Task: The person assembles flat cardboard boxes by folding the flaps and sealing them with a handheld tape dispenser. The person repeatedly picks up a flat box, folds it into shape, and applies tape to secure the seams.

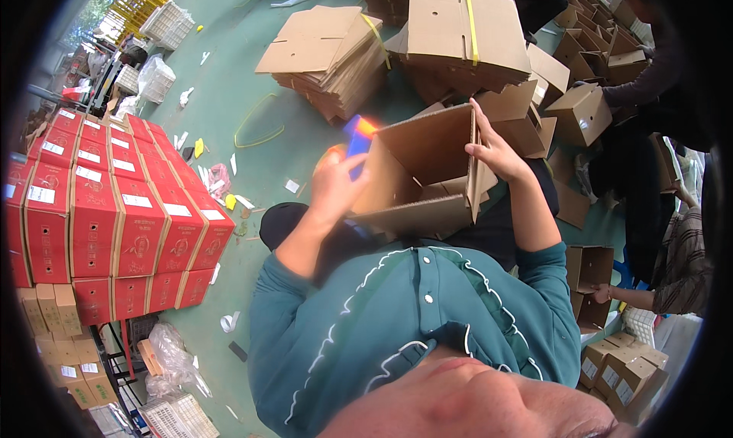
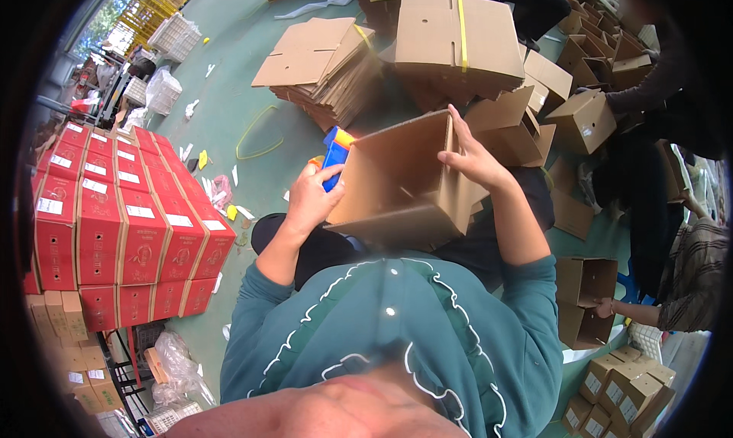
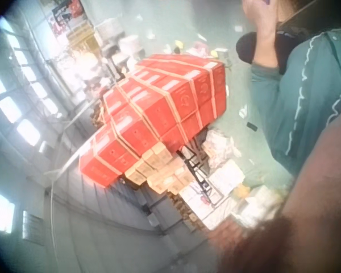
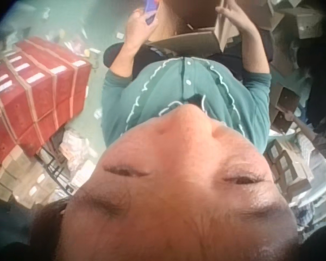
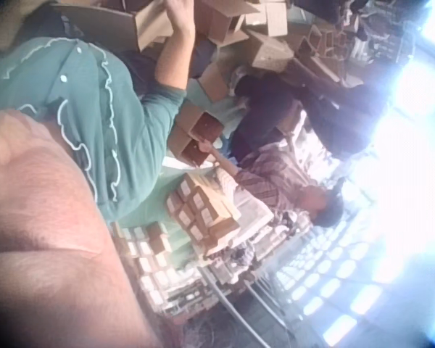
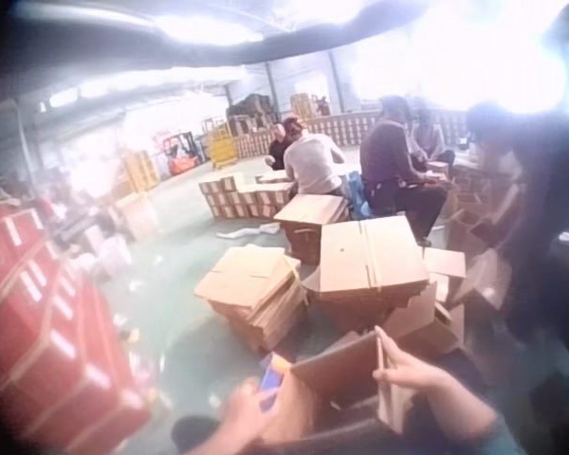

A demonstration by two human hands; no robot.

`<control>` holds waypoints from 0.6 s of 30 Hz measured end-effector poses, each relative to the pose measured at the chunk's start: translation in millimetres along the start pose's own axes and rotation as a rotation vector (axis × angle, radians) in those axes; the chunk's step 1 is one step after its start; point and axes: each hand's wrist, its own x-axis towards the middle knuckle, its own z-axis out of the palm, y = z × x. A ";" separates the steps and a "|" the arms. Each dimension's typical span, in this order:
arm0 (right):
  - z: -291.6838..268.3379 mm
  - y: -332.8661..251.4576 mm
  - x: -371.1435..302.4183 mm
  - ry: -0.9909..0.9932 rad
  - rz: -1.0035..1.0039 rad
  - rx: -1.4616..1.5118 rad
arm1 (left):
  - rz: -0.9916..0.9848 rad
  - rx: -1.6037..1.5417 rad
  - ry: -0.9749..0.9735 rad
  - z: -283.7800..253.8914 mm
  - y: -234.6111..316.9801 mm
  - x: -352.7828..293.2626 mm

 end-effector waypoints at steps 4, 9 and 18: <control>15.5 9.8 -28.9 0.091 -0.137 0.124 | -0.008 0.083 0.108 -10.4 38.5 -27.0; 39.4 51.9 -12.3 0.348 -0.139 0.002 | -0.114 -0.191 -0.025 22.3 24.9 -17.4; 77.6 29.8 -14.0 0.435 0.008 -0.600 | -0.098 -0.249 0.093 66.9 2.7 -14.7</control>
